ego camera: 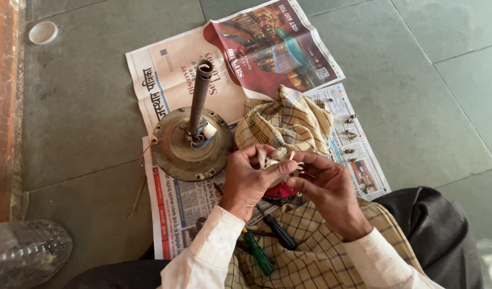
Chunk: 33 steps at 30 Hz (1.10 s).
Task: The person sits on the floor and works on a red circular electrical device placed on newspapers. They use a cloth to wipe the device and a screwdriver to adjust internal components.
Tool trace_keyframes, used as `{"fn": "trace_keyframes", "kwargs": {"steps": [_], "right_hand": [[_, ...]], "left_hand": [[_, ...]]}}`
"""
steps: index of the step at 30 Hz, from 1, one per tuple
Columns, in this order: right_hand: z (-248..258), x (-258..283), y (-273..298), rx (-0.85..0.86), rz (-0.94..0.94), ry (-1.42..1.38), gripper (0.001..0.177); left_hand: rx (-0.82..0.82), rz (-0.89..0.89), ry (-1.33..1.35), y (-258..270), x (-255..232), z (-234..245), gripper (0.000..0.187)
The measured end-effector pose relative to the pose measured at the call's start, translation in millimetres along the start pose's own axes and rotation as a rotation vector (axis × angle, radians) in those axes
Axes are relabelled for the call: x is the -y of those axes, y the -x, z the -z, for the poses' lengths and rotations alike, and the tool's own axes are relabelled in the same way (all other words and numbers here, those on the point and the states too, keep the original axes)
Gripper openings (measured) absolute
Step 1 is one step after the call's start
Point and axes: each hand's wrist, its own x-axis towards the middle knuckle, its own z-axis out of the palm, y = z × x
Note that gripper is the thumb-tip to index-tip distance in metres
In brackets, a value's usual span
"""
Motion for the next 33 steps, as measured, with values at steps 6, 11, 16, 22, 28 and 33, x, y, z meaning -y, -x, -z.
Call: {"fn": "trace_keyframes", "kwargs": {"steps": [6, 11, 16, 22, 28, 33], "right_hand": [[-3.8, -3.9, -0.7, 0.013, 0.019, -0.058, 0.042], [-6.4, -4.2, 1.7, -0.014, 0.017, -0.104, 0.041], [-7.4, 2.0, -1.7, -0.074, 0.053, -0.192, 0.041], [-3.4, 4.8, -4.4, -0.043, 0.097, -0.235, 0.046], [1.7, 2.6, -0.6, -0.054, 0.108, -0.041, 0.051], [-0.6, 6.8, -1.5, -0.036, 0.129, -0.075, 0.051]], "left_hand": [[-0.047, 0.099, 0.027, 0.3, -10.6, 2.1, 0.028], [-0.019, 0.112, 0.094, 1.2, -18.4, 1.8, 0.022], [-0.177, 0.031, -0.319, -1.9, -22.1, 3.8, 0.018], [-0.273, -0.154, -0.120, 0.7, -11.6, -7.1, 0.014], [-0.044, -0.080, -0.060, 15.6, 1.2, -18.9, 0.030], [0.036, 0.148, 0.336, 9.5, -8.0, -15.6, 0.032]]}}
